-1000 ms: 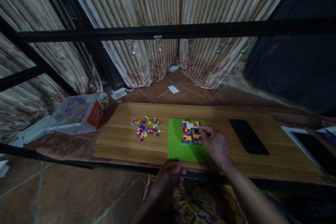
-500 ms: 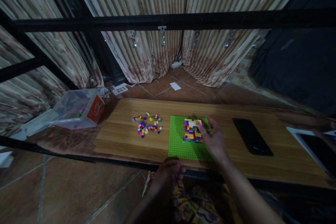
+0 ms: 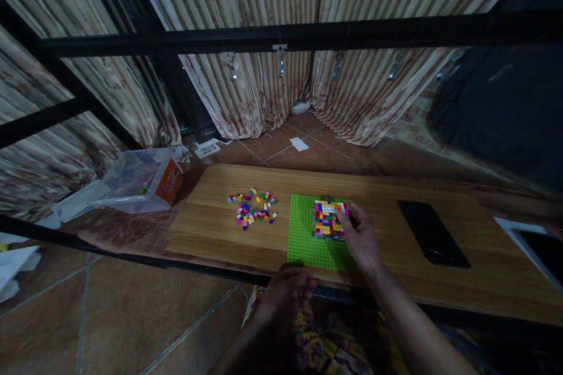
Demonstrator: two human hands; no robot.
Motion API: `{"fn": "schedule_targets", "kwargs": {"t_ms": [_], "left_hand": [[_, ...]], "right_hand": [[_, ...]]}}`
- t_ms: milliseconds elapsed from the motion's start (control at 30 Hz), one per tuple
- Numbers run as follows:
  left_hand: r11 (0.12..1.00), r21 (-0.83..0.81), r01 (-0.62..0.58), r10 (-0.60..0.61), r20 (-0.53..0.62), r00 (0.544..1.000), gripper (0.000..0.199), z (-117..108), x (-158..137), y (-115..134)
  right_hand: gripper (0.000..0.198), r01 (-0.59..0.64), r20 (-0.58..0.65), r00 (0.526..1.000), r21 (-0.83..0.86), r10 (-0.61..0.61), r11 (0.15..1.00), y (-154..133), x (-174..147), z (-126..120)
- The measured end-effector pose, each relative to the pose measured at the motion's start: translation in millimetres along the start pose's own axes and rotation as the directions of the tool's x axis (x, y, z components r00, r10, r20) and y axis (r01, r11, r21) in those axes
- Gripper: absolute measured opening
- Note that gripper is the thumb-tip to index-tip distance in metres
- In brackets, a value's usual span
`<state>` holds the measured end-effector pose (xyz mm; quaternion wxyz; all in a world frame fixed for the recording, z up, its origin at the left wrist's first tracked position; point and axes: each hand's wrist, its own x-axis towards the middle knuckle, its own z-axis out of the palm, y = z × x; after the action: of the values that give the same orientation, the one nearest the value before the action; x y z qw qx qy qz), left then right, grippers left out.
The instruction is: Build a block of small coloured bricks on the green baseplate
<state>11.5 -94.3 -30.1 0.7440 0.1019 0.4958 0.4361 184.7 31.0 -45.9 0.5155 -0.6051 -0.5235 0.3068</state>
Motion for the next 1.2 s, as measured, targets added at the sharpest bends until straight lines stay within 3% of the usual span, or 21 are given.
{"fn": "schedule_targets", "kwargs": {"t_ms": [133,233,300,400,500,567,667,767,833,1000,1200], "left_hand": [[0.999,-0.015,-0.034,0.034,0.006,0.999,0.031,-7,-6,6],[0.997,-0.035,-0.066,0.065,-0.023,0.998,0.028,-15,-13,15],[0.995,-0.038,-0.089,0.087,-0.05,0.995,0.027,-22,-16,21],[0.987,0.016,-0.163,0.164,-0.069,0.984,0.026,-31,-18,31],[0.931,0.177,-0.32,0.342,-0.117,0.932,0.025,-45,-16,41],[0.811,0.362,-0.459,0.54,-0.164,0.825,0.025,-57,-12,49],[0.503,0.663,-0.555,0.809,-0.134,0.573,0.026,-78,-3,67],[0.151,0.883,-0.444,0.941,0.009,0.338,0.034,-96,11,96],[-0.007,0.947,-0.32,0.955,0.102,0.279,0.04,-102,26,117],[-0.215,0.963,-0.163,0.899,0.261,0.352,0.045,-101,68,154],[-0.36,0.91,-0.207,0.789,0.415,0.453,0.043,-83,91,162]], "right_hand": [[0.055,-0.134,-0.083,0.986,0.139,0.147,0.981,-7,-4,-8],[0.049,-0.103,-0.212,0.968,0.164,0.137,0.981,-20,-16,-13],[0.046,-0.049,-0.227,0.971,0.13,0.078,0.99,-33,-27,-13],[0.038,0.057,-0.134,0.989,0.007,-0.056,0.998,-56,-49,-6],[0.03,0.219,0.121,0.971,-0.112,-0.206,0.969,-72,-72,8],[0.03,0.327,0.294,0.917,-0.161,-0.271,0.931,-76,-83,21],[0.036,0.453,0.433,0.836,-0.199,-0.337,0.869,-74,-89,44],[0.047,0.525,0.464,0.801,-0.24,-0.378,0.816,-67,-81,71],[0.053,0.553,0.47,0.792,-0.282,-0.39,0.784,-64,-70,90],[0.059,0.591,0.479,0.781,-0.358,-0.401,0.723,-58,-32,139],[0.05,0.619,0.554,0.747,-0.38,-0.367,0.687,-52,-3,172]]}}
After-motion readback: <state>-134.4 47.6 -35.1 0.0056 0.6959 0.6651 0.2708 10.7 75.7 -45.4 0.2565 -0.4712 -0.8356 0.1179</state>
